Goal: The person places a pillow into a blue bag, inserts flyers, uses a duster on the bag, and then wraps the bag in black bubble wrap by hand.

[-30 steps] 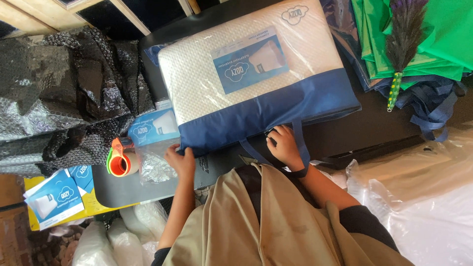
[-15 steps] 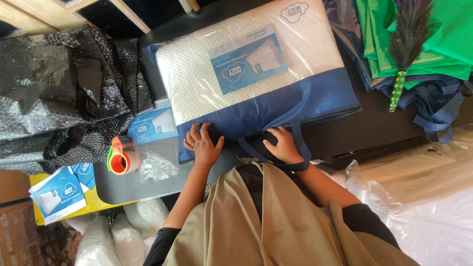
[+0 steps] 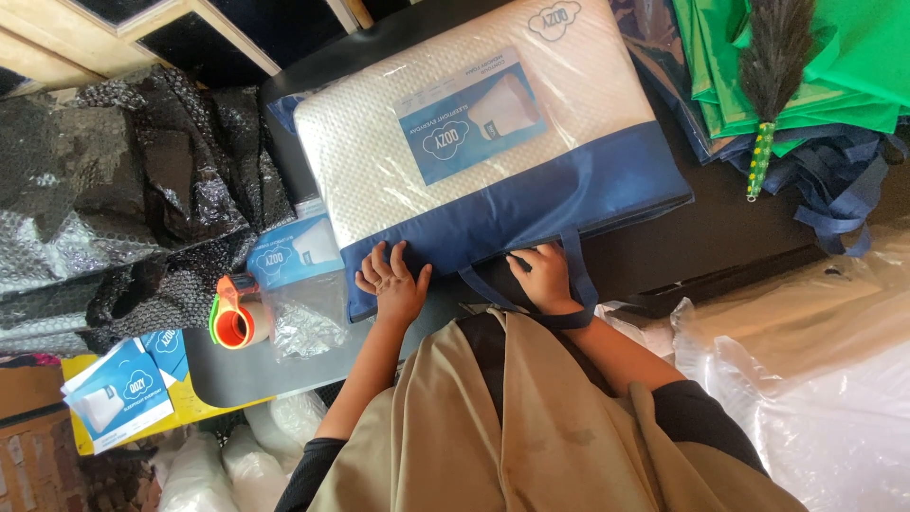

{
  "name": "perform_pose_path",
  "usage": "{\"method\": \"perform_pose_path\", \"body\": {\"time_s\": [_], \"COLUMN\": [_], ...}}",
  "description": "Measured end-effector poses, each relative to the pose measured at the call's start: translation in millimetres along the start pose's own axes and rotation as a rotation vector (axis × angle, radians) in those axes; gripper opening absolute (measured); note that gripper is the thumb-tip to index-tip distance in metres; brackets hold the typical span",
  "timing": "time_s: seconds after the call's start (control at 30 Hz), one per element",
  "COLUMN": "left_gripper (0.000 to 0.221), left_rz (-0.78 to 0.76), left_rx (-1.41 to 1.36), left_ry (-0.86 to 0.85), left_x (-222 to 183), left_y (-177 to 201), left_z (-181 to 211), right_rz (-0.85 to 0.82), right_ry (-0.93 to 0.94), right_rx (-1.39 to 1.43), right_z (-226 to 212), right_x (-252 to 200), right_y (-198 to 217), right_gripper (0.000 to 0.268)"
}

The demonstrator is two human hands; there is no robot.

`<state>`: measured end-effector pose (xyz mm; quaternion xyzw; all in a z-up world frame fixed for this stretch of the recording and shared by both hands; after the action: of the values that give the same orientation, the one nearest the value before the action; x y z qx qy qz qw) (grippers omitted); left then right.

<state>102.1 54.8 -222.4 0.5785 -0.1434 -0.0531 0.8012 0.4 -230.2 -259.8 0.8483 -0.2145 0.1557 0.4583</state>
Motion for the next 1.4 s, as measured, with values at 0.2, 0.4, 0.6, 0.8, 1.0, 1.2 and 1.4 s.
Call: {"method": "perform_pose_path", "body": {"time_s": [0.2,0.4,0.6,0.8,1.0,1.2,1.4], "left_gripper": [0.075,0.077,0.077,0.077,0.064,0.097,0.117], "left_rz": [-0.031,-0.054,-0.104,-0.111,-0.098,0.076,0.054], "left_rx": [-0.017,-0.037,-0.033,-0.041,0.018,-0.237,-0.214], "left_ry": [0.004,0.018,0.059,0.091,0.099,0.608,0.713], "left_x": [2,3,3,4,8,3,-2], "left_y": [-5,-9,-9,-7,20,54,27], "left_z": [-4,-11,-12,-11,-3,-34,-70], "right_rz": [-0.045,-0.211,0.021,0.139,0.201,0.437,0.079], "right_ry": [0.035,-0.050,-0.031,-0.213,-0.531,-0.631,-0.775], "right_rx": [-0.034,0.091,-0.252,-0.701,-0.492,-0.151,-0.250], "right_z": [9,15,65,177,261,333,389], "right_x": [-12,0,0,-9,-4,6,33], "right_y": [-1,36,100,165,190,220,212], "right_gripper": [0.008,0.005,0.011,0.013,0.011,0.035,0.064]}}
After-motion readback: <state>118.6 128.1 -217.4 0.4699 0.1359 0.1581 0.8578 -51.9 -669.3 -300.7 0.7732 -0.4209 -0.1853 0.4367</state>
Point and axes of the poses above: each hand's wrist, its own x-axis towards the middle knuckle, its own y-axis out of the back of the hand, z = x × y, the point moved 4 cm from there along x, towards the middle knuckle, and after that the axes turned 6 degrees about y, right-handed, at the moved point
